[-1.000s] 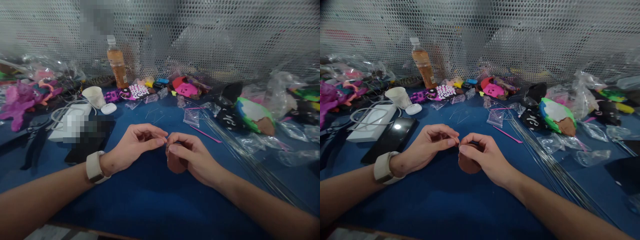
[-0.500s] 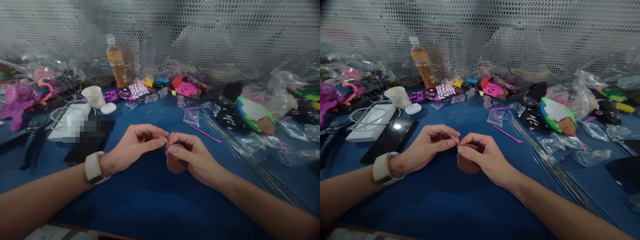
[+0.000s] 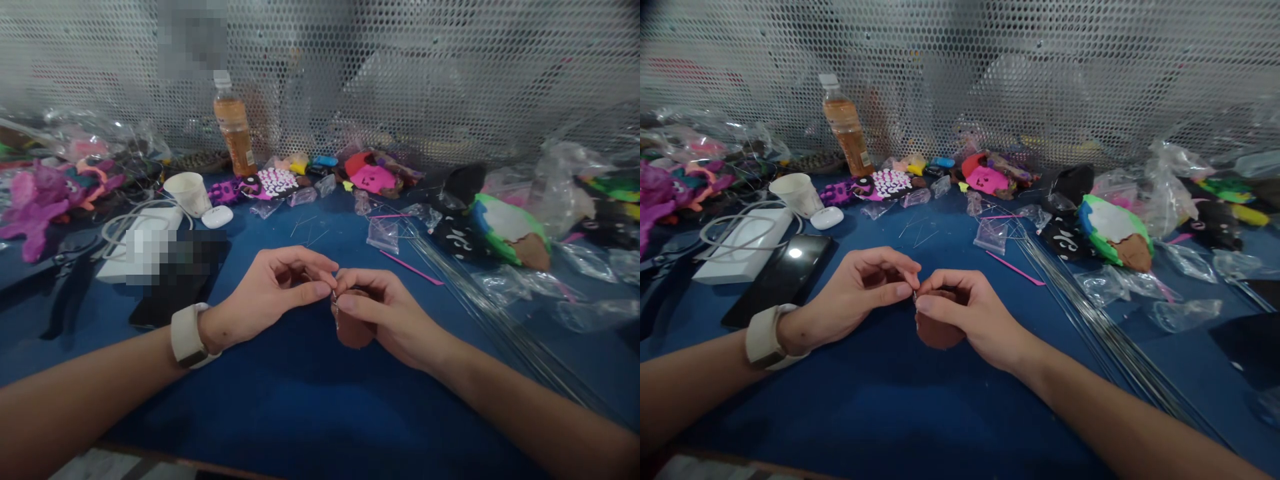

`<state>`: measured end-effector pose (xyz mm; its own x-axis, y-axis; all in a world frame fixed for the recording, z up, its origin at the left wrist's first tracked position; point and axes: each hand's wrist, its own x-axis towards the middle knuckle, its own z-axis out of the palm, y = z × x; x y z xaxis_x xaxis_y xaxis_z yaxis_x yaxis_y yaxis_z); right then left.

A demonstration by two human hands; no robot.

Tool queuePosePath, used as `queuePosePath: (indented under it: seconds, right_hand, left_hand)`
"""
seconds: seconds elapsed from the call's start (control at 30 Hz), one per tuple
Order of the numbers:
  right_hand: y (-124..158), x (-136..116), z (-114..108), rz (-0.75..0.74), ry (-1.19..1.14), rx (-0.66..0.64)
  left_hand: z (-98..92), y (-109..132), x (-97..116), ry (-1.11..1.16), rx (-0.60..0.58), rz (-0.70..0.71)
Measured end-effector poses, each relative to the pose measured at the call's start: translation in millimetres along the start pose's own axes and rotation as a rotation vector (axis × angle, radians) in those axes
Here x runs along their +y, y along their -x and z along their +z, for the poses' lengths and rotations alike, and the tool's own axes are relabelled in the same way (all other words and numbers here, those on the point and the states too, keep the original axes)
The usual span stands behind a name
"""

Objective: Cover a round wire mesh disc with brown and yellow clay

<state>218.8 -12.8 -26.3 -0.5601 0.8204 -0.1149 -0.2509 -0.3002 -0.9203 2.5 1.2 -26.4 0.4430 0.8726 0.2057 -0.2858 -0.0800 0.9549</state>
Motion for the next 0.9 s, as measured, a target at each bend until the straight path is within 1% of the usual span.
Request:
queuePosePath:
  seconds: [0.07,0.13,0.23,0.33,0.57,0.73,0.9]
  right_hand:
    - [0.0,-1.4,-0.5,-0.003,-0.024,-0.005]
    - [0.0,-2.9,-2.0,0.026,-0.053,-0.033]
    - [0.2,-4.1,-5.2,0.148,-0.116,-0.119]
    - [0.0,-4.5,-6.8,0.232,-0.194,-0.158]
    - [-1.6,-7.4,-2.8,0.237,-0.264,-0.154]
    - [-1.1,-6.8,-3.1,0.225,-0.24,-0.145]
    - [-0.9,-6.3,-3.1,0.24,-0.222,-0.128]
  left_hand:
    - [-0.2,-0.1,0.5,-0.029,0.005,0.012]
    - [-1.0,0.1,0.7,-0.053,0.0,0.025]
    - [-2.4,1.0,0.9,-0.089,-0.007,0.042]
    - [-2.5,1.9,1.6,-0.11,-0.016,0.054]
    - [0.9,1.9,3.8,-0.165,-0.042,0.088]
    - [1.1,3.0,3.0,-0.158,-0.039,0.104]
    - [0.8,3.3,4.0,-0.193,-0.049,0.09]
